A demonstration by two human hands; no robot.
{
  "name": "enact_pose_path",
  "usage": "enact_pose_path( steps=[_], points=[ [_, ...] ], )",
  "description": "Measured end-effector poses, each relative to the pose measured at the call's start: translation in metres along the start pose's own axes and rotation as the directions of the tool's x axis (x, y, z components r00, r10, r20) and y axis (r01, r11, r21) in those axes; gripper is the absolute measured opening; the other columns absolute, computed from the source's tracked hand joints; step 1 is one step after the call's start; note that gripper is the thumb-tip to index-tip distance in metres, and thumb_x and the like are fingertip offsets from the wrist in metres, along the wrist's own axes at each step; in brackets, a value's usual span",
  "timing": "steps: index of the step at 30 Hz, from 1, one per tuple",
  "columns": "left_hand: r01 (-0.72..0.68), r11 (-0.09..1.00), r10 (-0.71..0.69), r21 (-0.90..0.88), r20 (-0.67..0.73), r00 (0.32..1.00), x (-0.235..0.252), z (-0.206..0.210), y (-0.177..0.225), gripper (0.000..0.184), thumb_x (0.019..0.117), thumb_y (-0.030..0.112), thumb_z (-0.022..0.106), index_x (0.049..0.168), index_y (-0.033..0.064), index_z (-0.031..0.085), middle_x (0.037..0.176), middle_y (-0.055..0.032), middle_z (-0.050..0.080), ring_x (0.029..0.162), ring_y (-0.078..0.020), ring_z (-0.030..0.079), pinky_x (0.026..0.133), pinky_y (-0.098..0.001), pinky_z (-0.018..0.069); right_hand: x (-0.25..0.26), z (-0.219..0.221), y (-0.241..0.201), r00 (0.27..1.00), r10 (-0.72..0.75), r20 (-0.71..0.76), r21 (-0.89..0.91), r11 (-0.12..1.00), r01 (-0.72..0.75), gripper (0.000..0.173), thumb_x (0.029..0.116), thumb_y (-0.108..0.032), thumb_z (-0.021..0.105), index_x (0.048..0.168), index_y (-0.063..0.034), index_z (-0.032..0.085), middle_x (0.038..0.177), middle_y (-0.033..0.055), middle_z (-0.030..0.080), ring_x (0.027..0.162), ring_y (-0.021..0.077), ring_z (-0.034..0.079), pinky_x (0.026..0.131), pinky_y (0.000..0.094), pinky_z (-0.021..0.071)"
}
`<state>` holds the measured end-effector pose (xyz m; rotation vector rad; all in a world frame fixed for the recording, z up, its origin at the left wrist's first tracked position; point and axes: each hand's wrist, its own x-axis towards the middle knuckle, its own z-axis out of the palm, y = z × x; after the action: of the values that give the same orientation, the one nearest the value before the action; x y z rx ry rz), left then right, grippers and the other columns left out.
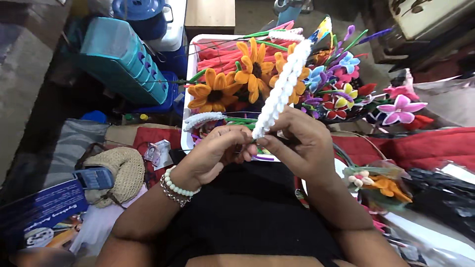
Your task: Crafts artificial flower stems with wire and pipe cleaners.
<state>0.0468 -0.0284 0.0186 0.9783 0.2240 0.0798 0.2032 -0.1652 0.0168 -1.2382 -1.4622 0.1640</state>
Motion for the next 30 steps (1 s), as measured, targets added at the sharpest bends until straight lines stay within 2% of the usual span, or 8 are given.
enact_pose_path(
  steps=[5, 11, 15, 17, 20, 22, 26, 30],
  points=[
    [0.033, 0.999, -0.033, 0.005, -0.003, 0.999, 0.002, 0.003, -0.002, 0.029, 0.1035, 0.013, 0.045, 0.089, 0.0150, 0.070, 0.079, 0.0062, 0.070, 0.072, 0.0015, 0.064, 0.069, -0.0147, 0.0538, -0.002, -0.005, 0.000, 0.999, 0.011, 0.039, -0.033, 0.999, -0.010, 0.017, 0.1012, -0.018, 0.065, 0.098, -0.0010, 0.065, 0.097, 0.0009, 0.064, 0.082, -0.0047, 0.058, 0.071, 0.0095, 0.0509],
    [0.020, 0.998, -0.023, 0.060, 0.062, 0.998, 0.000, 0.001, -0.002, 0.021, 0.1025, 0.029, 0.057, 0.091, 0.0199, 0.072, 0.080, 0.0098, 0.068, 0.071, 0.0027, 0.062, 0.066, -0.0143, 0.0520, -0.005, -0.001, -0.001, 0.998, -0.036, 0.057, -0.065, 0.997, 0.040, 0.024, 0.1063, -0.021, 0.057, 0.105, 0.0018, 0.064, 0.101, 0.0088, 0.067, 0.098, 0.0032, 0.062, 0.090, 0.0152, 0.0504],
    [-0.074, 0.976, 0.063, 0.207, 0.057, 0.996, -0.002, 0.003, -0.007, 0.025, 0.1031, 0.038, 0.058, 0.100, 0.0207, 0.075, 0.083, 0.0098, 0.071, 0.073, 0.0030, 0.064, 0.067, -0.0144, 0.0539, -0.010, 0.001, 0.000, 0.999, -0.038, 0.025, -0.031, 0.999, 0.039, 0.024, 0.1071, -0.019, 0.054, 0.106, 0.0019, 0.064, 0.101, 0.0107, 0.066, 0.101, 0.0082, 0.063, 0.093, 0.0186, 0.0510],
    [-0.190, 0.892, 0.191, 0.410, 0.038, 0.981, -0.002, 0.005, -0.010, 0.026, 0.1051, 0.039, 0.055, 0.107, 0.0211, 0.074, 0.090, 0.0103, 0.072, 0.075, 0.0034, 0.065, 0.066, -0.0140, 0.0544, -0.014, -0.003, 0.001, 1.000, -0.020, 0.003, -0.027, 0.999, 0.021, 0.025, 0.1079, -0.020, 0.052, 0.106, 0.0014, 0.064, 0.102, 0.0112, 0.066, 0.103, 0.0114, 0.064, 0.095, 0.0227, 0.0515],
    [-0.351, 0.615, 0.434, 0.706, 0.068, 0.898, 0.000, 0.008, -0.018, 0.027, 0.1052, 0.038, 0.056, 0.122, 0.0196, 0.065, 0.107, 0.0097, 0.069, 0.084, 0.0004, 0.067, 0.070, -0.0167, 0.0588, -0.018, -0.010, 0.002, 0.999, 0.003, -0.035, -0.017, 1.000, -0.004, 0.023, 0.1074, -0.019, 0.052, 0.105, 0.0007, 0.065, 0.100, 0.0110, 0.066, 0.098, 0.0144, 0.063, 0.093, 0.0273, 0.0514],
    [-0.409, 0.514, 0.503, 0.754, 0.122, 0.856, 0.000, 0.010, -0.021, 0.027, 0.1022, 0.035, 0.063, 0.125, 0.0208, 0.065, 0.115, 0.0088, 0.068, 0.089, -0.0016, 0.069, 0.074, -0.0184, 0.0606, -0.022, -0.013, 0.003, 0.999, 0.011, -0.050, -0.020, 1.000, -0.012, 0.023, 0.1071, -0.018, 0.052, 0.106, 0.0006, 0.065, 0.098, 0.0108, 0.066, 0.097, 0.0162, 0.064, 0.092, 0.0299, 0.0517],
    [-0.396, 0.355, 0.584, 0.847, 0.130, 0.801, -0.001, 0.020, -0.027, 0.020, 0.0967, 0.027, 0.073, 0.115, 0.0213, 0.070, 0.114, 0.0091, 0.068, 0.093, -0.0024, 0.070, 0.074, -0.0184, 0.0626, -0.028, -0.014, 0.006, 0.996, 0.030, -0.081, 0.005, 1.000, -0.030, 0.022, 0.1063, -0.016, 0.052, 0.107, 0.0011, 0.066, 0.098, 0.0105, 0.067, 0.096, 0.0175, 0.064, 0.092, 0.0323, 0.0515],
    [-0.362, 0.116, 0.690, 0.925, 0.187, 0.699, 0.004, 0.027, -0.033, 0.026, 0.0953, 0.025, 0.075, 0.121, 0.0200, 0.069, 0.121, 0.0083, 0.066, 0.098, -0.0013, 0.070, 0.079, -0.0169, 0.0625, -0.031, -0.017, 0.007, 0.993, 0.064, -0.103, 0.022, 0.998, -0.063, 0.021, 0.1061, -0.015, 0.053, 0.107, 0.0005, 0.066, 0.097, 0.0094, 0.066, 0.095, 0.0164, 0.063, 0.090, 0.0316, 0.0519]
  ],
)
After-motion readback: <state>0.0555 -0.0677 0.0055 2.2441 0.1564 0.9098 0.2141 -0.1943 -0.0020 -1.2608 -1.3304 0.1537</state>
